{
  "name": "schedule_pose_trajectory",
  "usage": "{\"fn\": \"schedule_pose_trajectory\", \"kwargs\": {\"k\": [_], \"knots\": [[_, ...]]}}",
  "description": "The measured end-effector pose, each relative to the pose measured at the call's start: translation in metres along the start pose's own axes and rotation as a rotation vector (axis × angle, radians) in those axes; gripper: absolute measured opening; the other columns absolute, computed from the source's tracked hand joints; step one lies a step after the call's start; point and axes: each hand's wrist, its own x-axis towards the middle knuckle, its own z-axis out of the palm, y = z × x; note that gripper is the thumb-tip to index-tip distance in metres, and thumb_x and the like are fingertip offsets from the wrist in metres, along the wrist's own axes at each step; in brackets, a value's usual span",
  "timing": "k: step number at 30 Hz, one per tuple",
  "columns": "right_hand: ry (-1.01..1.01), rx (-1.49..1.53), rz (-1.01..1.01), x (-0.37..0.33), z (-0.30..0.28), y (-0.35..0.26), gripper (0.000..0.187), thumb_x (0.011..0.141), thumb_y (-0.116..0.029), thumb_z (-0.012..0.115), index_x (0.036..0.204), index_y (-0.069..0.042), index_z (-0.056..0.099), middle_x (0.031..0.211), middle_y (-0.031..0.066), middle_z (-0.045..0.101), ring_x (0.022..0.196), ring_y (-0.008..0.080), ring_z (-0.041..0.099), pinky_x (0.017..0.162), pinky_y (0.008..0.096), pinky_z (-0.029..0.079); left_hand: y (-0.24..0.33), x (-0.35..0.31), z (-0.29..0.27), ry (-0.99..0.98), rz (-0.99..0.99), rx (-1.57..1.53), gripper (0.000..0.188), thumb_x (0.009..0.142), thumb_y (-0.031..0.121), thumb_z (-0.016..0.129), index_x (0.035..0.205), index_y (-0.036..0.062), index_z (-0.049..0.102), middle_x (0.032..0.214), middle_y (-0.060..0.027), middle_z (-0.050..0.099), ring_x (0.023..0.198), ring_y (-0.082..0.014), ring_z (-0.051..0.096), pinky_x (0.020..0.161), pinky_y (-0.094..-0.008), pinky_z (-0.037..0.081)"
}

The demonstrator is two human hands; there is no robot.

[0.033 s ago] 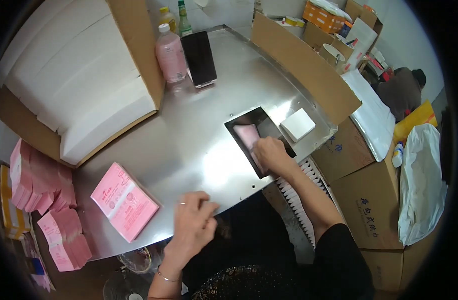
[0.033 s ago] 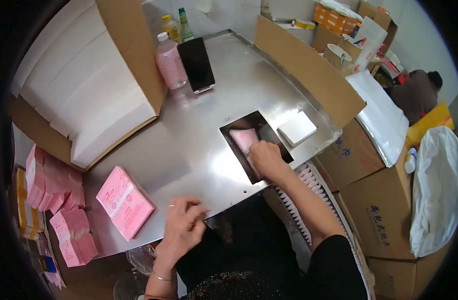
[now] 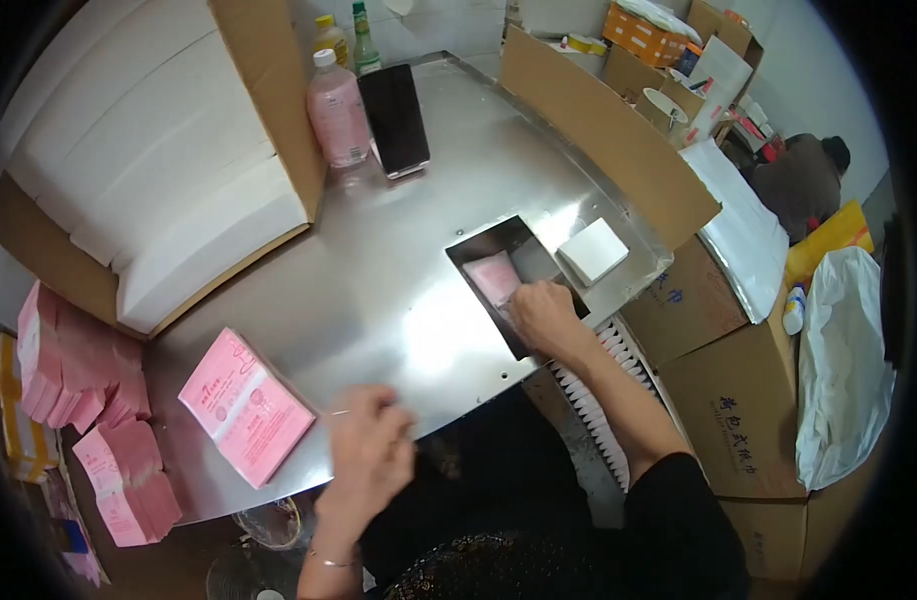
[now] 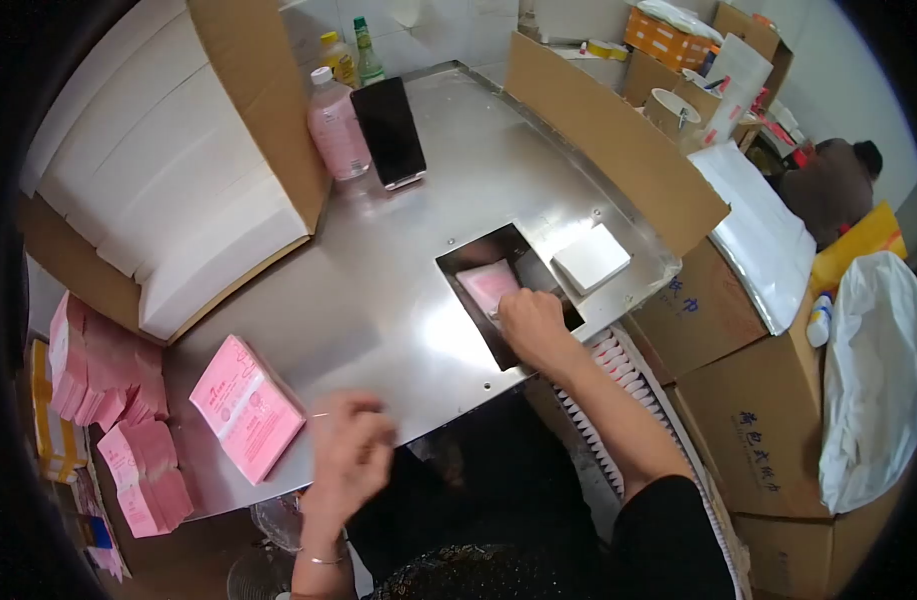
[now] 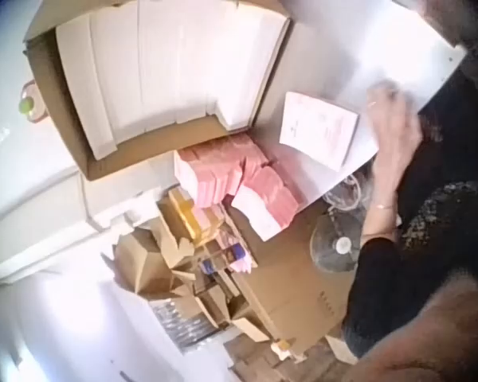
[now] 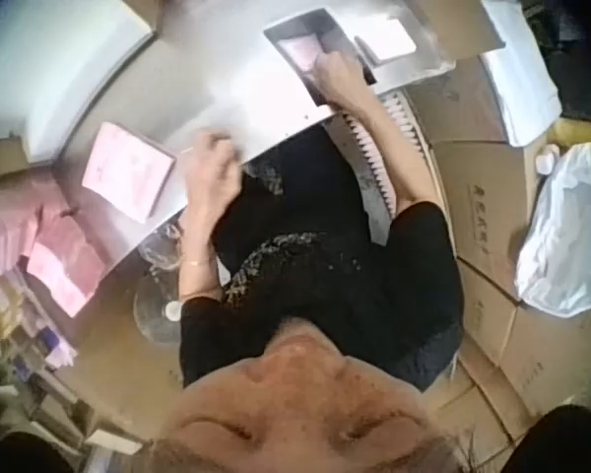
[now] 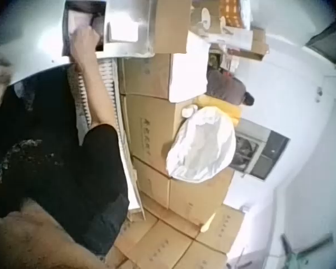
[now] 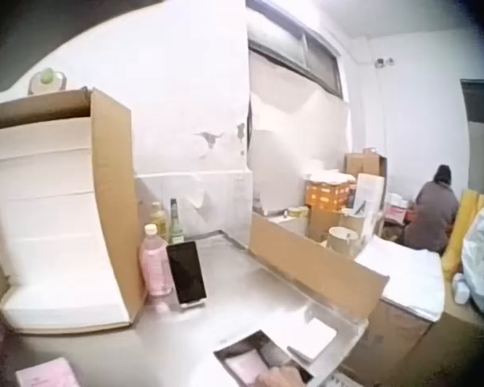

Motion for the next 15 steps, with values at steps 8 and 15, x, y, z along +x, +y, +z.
{"fn": "schedule_pose_trajectory", "kwargs": {"k": [8,15], "knots": [[0.842,-0.195,0.1,-0.01,0.011,0.073,0.012,0.087,-0.014,0.064,0.083,-0.002,0.065,0.088,0.0134,0.058,0.088,0.0298,0.057,0.081,0.0429,0.043,-0.069,-0.053,-0.075,0.191,-0.615,0.5,0.019,0.081,-0.003,0.06,0.1,0.0029,0.059,0.108,-0.0152,0.055,0.103,-0.0348,0.053,0.096,-0.0464,0.04],[0.744,0.061,0.124,-0.001,0.001,0.079,0.016,0.089,-0.014,0.064,0.084,0.001,0.068,0.089,0.014,0.06,0.089,0.0327,0.057,0.079,0.0453,0.045,-0.035,-0.017,-0.062,0.294,-0.341,0.218,0.028,0.085,0.002,0.061,0.112,0.0016,0.059,0.1,-0.0174,0.056,0.098,-0.0348,0.054,0.093,-0.0448,0.041]]}}
